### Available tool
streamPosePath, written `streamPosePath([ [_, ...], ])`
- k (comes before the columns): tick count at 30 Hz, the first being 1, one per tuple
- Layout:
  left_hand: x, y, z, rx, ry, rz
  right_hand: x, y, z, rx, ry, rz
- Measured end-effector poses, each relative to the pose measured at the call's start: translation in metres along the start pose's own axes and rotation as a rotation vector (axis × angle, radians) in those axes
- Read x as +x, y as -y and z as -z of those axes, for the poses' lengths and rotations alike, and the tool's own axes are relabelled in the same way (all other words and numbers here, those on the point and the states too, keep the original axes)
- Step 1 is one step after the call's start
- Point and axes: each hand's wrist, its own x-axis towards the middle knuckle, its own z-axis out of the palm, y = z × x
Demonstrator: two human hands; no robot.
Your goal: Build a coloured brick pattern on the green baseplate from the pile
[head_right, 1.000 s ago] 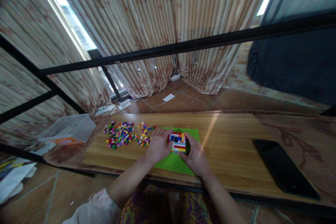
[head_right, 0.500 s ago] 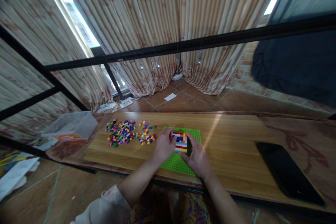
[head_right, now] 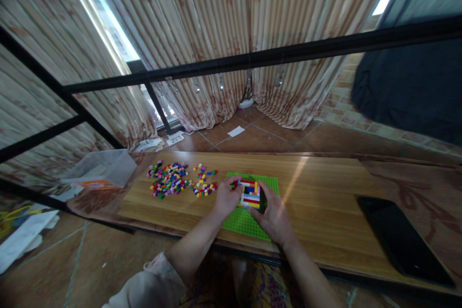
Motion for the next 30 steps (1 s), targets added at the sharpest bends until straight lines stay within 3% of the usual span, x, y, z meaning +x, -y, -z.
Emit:
streamPosePath([
  [15,0.003,0.005,-0.021,-0.21,-0.077,0.161,-0.001,-0.003,0.0,-0.012,-0.001,0.025],
  [20,0.0,0.004,-0.017,-0.204,-0.064,0.11,0.0,-0.011,-0.002,-0.037,0.005,0.023],
  [25,-0.011,0.016,0.004,-0.096,-0.104,0.008,-0.001,-0.015,-0.003,-0.061,0.017,0.011],
  [30,0.003,0.037,0.056,0.236,-0.189,-0.005,-0.002,-0.012,-0.001,-0.047,0.012,-0.008],
])
